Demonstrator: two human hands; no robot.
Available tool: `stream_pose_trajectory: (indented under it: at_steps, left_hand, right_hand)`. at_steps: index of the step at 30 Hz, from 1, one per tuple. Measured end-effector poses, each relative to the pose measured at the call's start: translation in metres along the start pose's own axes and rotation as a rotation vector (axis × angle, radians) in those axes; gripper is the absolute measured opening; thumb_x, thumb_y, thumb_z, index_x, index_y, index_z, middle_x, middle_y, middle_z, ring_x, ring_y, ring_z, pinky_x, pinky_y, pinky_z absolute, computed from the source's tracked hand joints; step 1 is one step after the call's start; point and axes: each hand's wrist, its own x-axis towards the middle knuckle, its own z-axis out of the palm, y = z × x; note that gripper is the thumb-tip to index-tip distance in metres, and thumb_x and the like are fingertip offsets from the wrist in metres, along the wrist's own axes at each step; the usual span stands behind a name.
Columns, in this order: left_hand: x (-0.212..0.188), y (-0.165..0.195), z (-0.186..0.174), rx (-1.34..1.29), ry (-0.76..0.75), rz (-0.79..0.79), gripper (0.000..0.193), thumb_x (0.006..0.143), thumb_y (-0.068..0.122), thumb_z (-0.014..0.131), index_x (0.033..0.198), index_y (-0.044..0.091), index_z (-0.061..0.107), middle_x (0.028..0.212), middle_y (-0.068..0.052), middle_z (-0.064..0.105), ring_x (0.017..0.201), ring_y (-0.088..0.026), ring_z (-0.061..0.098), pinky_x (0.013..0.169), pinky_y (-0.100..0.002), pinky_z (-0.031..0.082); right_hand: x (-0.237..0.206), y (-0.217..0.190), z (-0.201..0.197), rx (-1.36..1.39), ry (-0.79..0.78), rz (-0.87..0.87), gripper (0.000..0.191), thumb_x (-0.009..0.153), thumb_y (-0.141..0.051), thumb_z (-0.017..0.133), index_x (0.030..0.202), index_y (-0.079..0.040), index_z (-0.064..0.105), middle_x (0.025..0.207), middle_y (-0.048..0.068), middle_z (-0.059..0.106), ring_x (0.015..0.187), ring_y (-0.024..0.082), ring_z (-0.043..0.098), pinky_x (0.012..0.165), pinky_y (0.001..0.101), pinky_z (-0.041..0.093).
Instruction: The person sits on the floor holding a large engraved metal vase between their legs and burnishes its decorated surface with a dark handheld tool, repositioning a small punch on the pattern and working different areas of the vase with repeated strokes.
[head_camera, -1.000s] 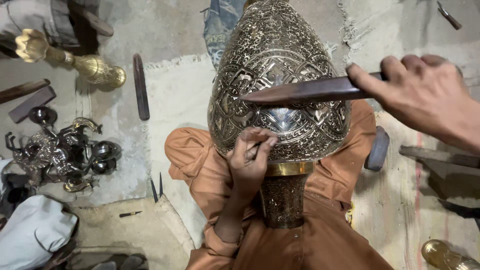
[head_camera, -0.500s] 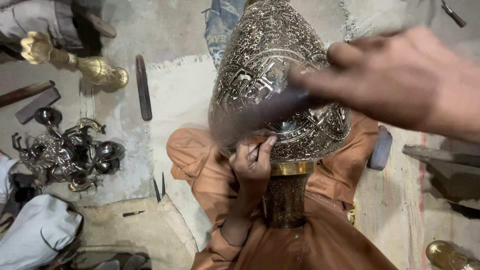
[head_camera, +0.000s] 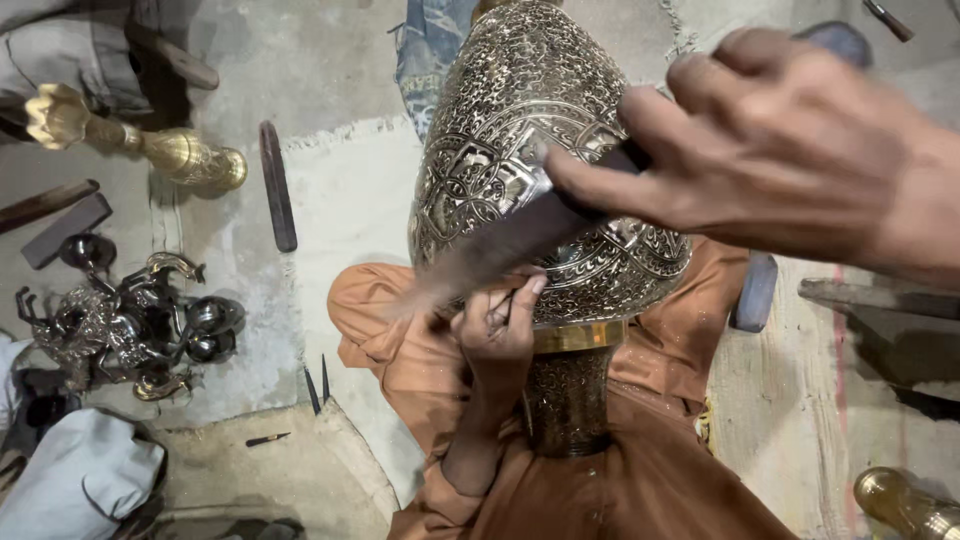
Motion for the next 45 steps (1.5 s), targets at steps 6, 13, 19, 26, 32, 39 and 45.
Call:
stream_pose_trajectory:
  at_steps: [6, 13, 19, 26, 32, 39, 45]
  left_hand:
    - [-0.004, 0.003, 0.001, -0.183, 0.004, -0.033, 0.009, 0.097, -0.004, 0.072, 0.105, -0.003, 0.067, 0.091, -0.005, 0.076, 0.074, -0.002, 0.064, 0.061, -0.017, 0.05]
    - [-0.004, -0.003, 0.002, -0.02, -0.021, 0.016, 0.008, 0.094, -0.004, 0.076, 0.095, -0.002, 0.068, 0.079, -0.006, 0.075, 0.064, -0.006, 0.064, 0.056, -0.021, 0.049]
    - [-0.002, -0.006, 0.001, -0.261, -0.045, 0.071, 0.008, 0.099, -0.006, 0.068, 0.102, -0.002, 0.062, 0.099, -0.01, 0.075, 0.088, -0.011, 0.074, 0.078, -0.025, 0.063]
    - [-0.003, -0.007, 0.002, -0.222, -0.044, 0.073, 0.012, 0.096, -0.012, 0.069, 0.106, -0.009, 0.063, 0.106, -0.014, 0.075, 0.094, -0.015, 0.073, 0.083, -0.027, 0.061]
    - [-0.008, -0.026, -0.001, -0.325, -0.113, 0.04, 0.019, 0.099, -0.009, 0.069, 0.117, -0.005, 0.065, 0.115, -0.014, 0.075, 0.102, -0.016, 0.076, 0.088, -0.029, 0.066]
    - [-0.015, -0.047, -0.016, 0.513, -0.261, 0.385, 0.022, 0.096, 0.004, 0.073, 0.118, 0.005, 0.071, 0.109, -0.014, 0.072, 0.094, -0.024, 0.071, 0.083, -0.041, 0.057]
    - [-0.015, -0.062, -0.024, 0.552, -0.306, 0.5, 0.016, 0.097, 0.003, 0.07, 0.112, 0.006, 0.074, 0.106, -0.011, 0.074, 0.09, -0.021, 0.071, 0.082, -0.039, 0.058]
  right_hand:
    - [-0.006, 0.003, 0.001, 0.705, 0.061, 0.195, 0.059, 0.098, -0.025, 0.064, 0.154, -0.026, 0.045, 0.103, 0.002, 0.071, 0.075, 0.013, 0.069, 0.068, 0.0248, 0.057]
    - [-0.018, -0.007, 0.015, 0.815, -0.03, 0.297, 0.066, 0.092, -0.018, 0.066, 0.153, -0.026, 0.043, 0.092, 0.005, 0.069, 0.072, 0.016, 0.069, 0.059, 0.0315, 0.059]
    - [-0.002, -0.004, -0.002, 0.766, -0.031, 0.241, 0.056, 0.098, -0.017, 0.067, 0.151, -0.022, 0.048, 0.08, 0.003, 0.067, 0.057, 0.016, 0.065, 0.046, 0.0289, 0.051]
    - [-0.006, -0.015, 0.002, 0.829, 0.006, 0.263, 0.049, 0.093, -0.02, 0.059, 0.142, -0.024, 0.054, 0.095, 0.006, 0.07, 0.065, 0.015, 0.068, 0.05, 0.0261, 0.056]
    - [-0.024, -0.026, 0.032, 0.417, -0.115, 0.051, 0.058, 0.1, -0.021, 0.053, 0.153, -0.039, 0.04, 0.072, 0.004, 0.061, 0.049, 0.015, 0.057, 0.034, 0.0262, 0.047]
    - [-0.024, -0.043, 0.037, 0.57, -0.393, 0.12, 0.082, 0.101, -0.004, 0.055, 0.162, -0.042, 0.015, 0.078, 0.0, 0.052, 0.053, 0.011, 0.053, 0.041, 0.0227, 0.046]
    - [-0.018, -0.036, 0.024, 0.211, -0.024, 0.056, 0.072, 0.099, -0.013, 0.059, 0.16, -0.03, 0.024, 0.081, 0.01, 0.059, 0.06, 0.021, 0.057, 0.043, 0.0283, 0.048]
